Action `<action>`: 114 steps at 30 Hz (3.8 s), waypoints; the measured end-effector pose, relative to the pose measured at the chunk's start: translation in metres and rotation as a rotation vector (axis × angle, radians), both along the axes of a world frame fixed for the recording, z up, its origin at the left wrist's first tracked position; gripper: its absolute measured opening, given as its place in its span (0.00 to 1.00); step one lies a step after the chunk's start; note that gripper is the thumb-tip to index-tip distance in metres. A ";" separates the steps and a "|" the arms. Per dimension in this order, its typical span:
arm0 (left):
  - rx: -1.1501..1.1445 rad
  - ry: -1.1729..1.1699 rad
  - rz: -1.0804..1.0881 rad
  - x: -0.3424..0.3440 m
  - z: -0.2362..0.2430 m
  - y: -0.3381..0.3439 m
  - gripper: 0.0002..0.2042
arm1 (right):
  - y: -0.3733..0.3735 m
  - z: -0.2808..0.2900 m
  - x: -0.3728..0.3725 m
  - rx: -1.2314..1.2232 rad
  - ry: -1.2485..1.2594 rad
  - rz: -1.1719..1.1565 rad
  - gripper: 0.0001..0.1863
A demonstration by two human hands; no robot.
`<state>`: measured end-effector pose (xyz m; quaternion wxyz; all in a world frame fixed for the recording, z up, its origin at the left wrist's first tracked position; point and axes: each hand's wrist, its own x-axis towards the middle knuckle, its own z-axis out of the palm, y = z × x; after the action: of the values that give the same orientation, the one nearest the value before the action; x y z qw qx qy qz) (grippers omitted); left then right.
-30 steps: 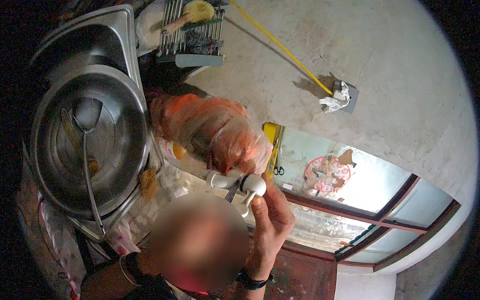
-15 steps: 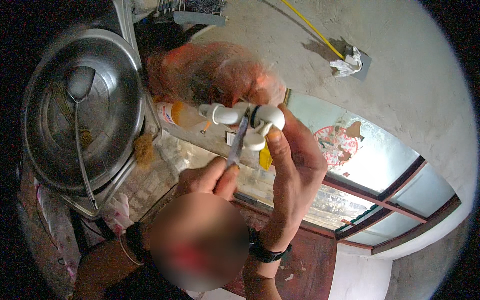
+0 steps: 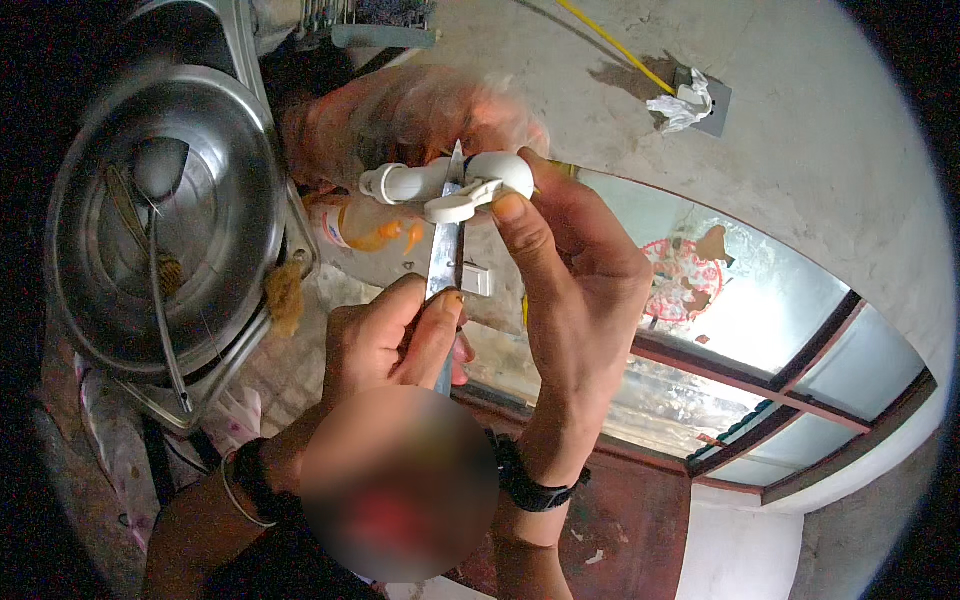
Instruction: The person uses a knife to scrape and clean a white plastic faucet component held in the left hand. The person repeatedly wipes the component with a cloth and continues scraping different areas of the plastic piece over the sink.
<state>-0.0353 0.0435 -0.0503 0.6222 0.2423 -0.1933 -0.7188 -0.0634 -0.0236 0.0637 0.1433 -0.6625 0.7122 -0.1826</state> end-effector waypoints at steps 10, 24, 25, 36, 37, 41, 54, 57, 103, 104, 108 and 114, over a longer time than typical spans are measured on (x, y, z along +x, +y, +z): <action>-0.079 -0.087 0.024 0.003 0.001 -0.003 0.09 | 0.002 0.001 -0.002 0.020 0.020 0.065 0.15; -0.077 -0.063 -0.024 0.014 0.000 0.003 0.08 | 0.002 -0.003 0.000 -0.010 0.017 0.109 0.16; -0.097 -0.092 0.055 0.016 0.000 0.000 0.07 | 0.001 -0.003 -0.001 -0.017 0.022 0.107 0.15; -0.020 -0.071 0.085 0.013 -0.021 0.015 0.08 | 0.003 -0.004 -0.013 0.001 -0.030 0.099 0.16; -0.085 -0.144 0.096 0.019 -0.023 0.019 0.08 | 0.003 -0.002 -0.013 -0.005 -0.037 0.117 0.17; -0.247 -0.315 0.141 0.032 -0.022 0.025 0.10 | 0.005 -0.002 -0.018 -0.010 0.044 0.155 0.18; -0.218 -0.434 0.148 0.043 -0.010 0.016 0.11 | 0.003 -0.002 -0.016 0.035 -0.079 0.183 0.18; -0.204 -0.442 0.141 0.047 -0.007 0.013 0.11 | 0.000 -0.006 -0.022 -0.024 -0.023 0.211 0.18; -0.309 -0.660 0.092 0.063 -0.008 0.002 0.10 | -0.005 -0.007 -0.020 -0.032 -0.077 0.181 0.17; -0.305 -0.659 0.096 0.062 -0.008 0.002 0.10 | -0.005 -0.007 -0.021 -0.033 -0.074 0.180 0.17; -0.286 -0.651 0.113 0.062 -0.010 0.000 0.10 | -0.004 -0.007 -0.020 -0.037 -0.082 0.182 0.17; -0.269 -0.796 0.102 0.062 -0.007 0.002 0.10 | -0.005 -0.008 -0.021 -0.043 -0.104 0.192 0.17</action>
<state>0.0262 0.0458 -0.0573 0.5601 0.4269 -0.4984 -0.5056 -0.0847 -0.0287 0.0554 0.1825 -0.7204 0.6329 -0.2173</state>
